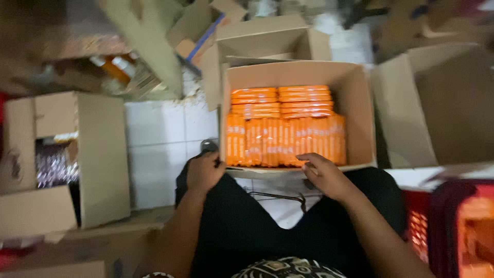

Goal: The person transfers orange snack packs from a red basket into a cardboard box, arranging them in neat rows. The person repeatedly picks up stacks of snacks and places them into the box until it is filled.

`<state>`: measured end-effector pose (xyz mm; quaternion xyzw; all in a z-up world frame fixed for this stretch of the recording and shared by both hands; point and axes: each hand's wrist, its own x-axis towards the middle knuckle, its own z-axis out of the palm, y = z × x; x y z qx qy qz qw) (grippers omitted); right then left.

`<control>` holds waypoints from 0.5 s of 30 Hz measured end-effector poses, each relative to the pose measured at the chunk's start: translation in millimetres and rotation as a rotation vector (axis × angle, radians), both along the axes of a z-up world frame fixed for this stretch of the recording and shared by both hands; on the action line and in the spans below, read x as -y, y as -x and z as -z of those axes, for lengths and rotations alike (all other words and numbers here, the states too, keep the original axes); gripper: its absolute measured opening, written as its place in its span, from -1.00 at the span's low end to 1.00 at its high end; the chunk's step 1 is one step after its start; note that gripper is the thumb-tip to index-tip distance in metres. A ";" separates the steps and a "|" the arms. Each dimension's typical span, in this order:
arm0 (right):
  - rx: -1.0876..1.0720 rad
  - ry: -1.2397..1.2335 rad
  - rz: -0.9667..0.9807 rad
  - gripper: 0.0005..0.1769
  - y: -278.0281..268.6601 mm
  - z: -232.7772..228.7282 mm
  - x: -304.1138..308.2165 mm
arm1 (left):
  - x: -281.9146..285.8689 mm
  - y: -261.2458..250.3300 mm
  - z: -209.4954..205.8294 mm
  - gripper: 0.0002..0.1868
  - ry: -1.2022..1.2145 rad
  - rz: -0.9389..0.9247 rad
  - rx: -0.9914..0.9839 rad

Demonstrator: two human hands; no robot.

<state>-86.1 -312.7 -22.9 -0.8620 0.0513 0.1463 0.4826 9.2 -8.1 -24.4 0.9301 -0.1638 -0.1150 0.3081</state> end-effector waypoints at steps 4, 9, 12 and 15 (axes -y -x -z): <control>0.025 0.083 0.058 -0.75 57.1 -54.8 23.5 | -4.5 2.1 19.7 -0.66 -0.216 -0.064 -0.095; 0.084 0.035 0.233 -0.77 134.8 -70.6 54.3 | -6.9 5.9 23.3 -0.66 -0.239 0.052 -0.054; 0.374 0.164 0.357 -0.76 176.6 -60.6 71.4 | 4.8 0.3 24.6 -0.56 -0.398 0.087 -0.155; 0.384 0.371 0.778 -0.79 214.9 -53.5 89.7 | -1.4 -4.9 54.5 -0.55 -0.320 -0.094 -0.164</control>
